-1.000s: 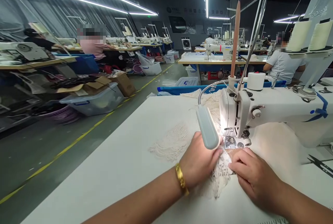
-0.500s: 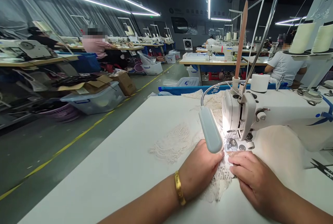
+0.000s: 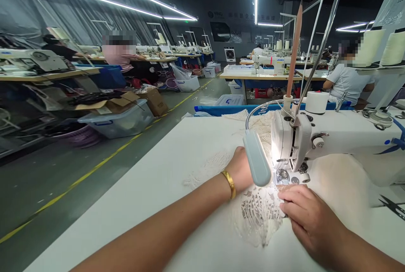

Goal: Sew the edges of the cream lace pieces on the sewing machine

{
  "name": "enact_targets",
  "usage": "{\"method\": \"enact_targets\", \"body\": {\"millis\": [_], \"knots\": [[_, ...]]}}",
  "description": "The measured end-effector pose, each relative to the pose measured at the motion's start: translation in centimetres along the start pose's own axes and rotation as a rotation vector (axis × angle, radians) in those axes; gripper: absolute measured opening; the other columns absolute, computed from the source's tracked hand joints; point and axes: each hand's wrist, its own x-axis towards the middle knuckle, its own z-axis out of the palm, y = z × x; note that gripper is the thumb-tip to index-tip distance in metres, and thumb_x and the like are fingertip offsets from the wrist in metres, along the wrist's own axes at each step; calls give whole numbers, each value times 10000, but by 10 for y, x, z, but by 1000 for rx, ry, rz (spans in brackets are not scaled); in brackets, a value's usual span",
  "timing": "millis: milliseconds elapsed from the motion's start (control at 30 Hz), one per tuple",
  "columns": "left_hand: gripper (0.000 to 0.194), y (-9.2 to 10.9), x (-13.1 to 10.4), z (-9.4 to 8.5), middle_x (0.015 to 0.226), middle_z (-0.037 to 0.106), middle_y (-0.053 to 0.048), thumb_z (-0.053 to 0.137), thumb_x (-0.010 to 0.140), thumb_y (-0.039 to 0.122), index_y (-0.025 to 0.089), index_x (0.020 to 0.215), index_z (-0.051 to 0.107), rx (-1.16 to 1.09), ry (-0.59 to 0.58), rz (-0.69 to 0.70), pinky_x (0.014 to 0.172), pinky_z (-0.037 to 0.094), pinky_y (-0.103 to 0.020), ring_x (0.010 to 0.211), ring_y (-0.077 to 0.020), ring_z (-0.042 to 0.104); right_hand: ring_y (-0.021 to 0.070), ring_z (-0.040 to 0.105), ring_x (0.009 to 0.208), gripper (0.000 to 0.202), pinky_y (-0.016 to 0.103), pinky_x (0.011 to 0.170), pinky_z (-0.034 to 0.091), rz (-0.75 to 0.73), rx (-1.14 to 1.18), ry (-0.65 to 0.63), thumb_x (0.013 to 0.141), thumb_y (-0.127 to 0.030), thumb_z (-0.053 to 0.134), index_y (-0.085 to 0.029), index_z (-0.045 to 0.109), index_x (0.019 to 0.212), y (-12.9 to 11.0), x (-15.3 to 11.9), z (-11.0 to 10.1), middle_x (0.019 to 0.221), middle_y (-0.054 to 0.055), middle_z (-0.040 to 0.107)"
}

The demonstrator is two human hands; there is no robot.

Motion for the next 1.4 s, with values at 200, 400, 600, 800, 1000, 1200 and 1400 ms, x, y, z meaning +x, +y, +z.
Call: {"method": "enact_targets", "body": {"millis": [200,400,600,800,1000,1200,1400], "knots": [[202,11,-15,3,793,673,-46,573,912,293,198,759,666,-43,3,98,888,485,-397,833,-248,630,285,636,1069,450,474,888,585,0,-11,3,789,68,447,-207,612,1104,0,0,0,1117,101,707],[145,9,-20,16,764,678,-34,619,856,273,205,734,660,-81,20,33,814,476,-370,779,-234,621,284,638,1076,440,467,888,582,-2,-20,10,783,72,445,-206,616,1078,0,0,0,1132,103,712],[165,8,-24,19,856,704,-54,564,916,261,204,891,717,-59,28,84,916,454,-435,876,-265,638,287,624,1080,413,476,893,574,2,-13,1,798,70,444,-193,617,1065,1,-1,1,1127,104,706],[161,2,-24,13,814,662,-31,574,933,274,219,863,708,-78,-67,111,943,443,-427,838,-238,611,289,615,1075,430,483,891,572,20,-5,-8,799,69,436,-209,611,1077,1,-2,2,1134,99,699],[194,1,-15,15,797,628,-35,528,947,271,202,789,618,26,-81,166,934,431,-447,810,-240,569,283,609,1078,422,476,898,571,13,-4,-14,796,71,430,-210,602,1059,1,-1,2,1132,101,695],[109,9,-22,13,832,625,-57,535,867,151,182,829,632,123,38,120,891,425,-474,853,-263,580,287,616,1079,423,477,898,569,11,-11,-10,799,70,429,-205,607,1068,2,-2,1,1119,98,696],[219,20,-48,15,901,671,-54,474,969,118,179,835,636,49,129,303,899,436,-452,833,-217,578,291,607,1085,435,482,909,568,8,-24,0,778,73,437,-194,612,1073,2,-4,2,1159,104,696]]}}
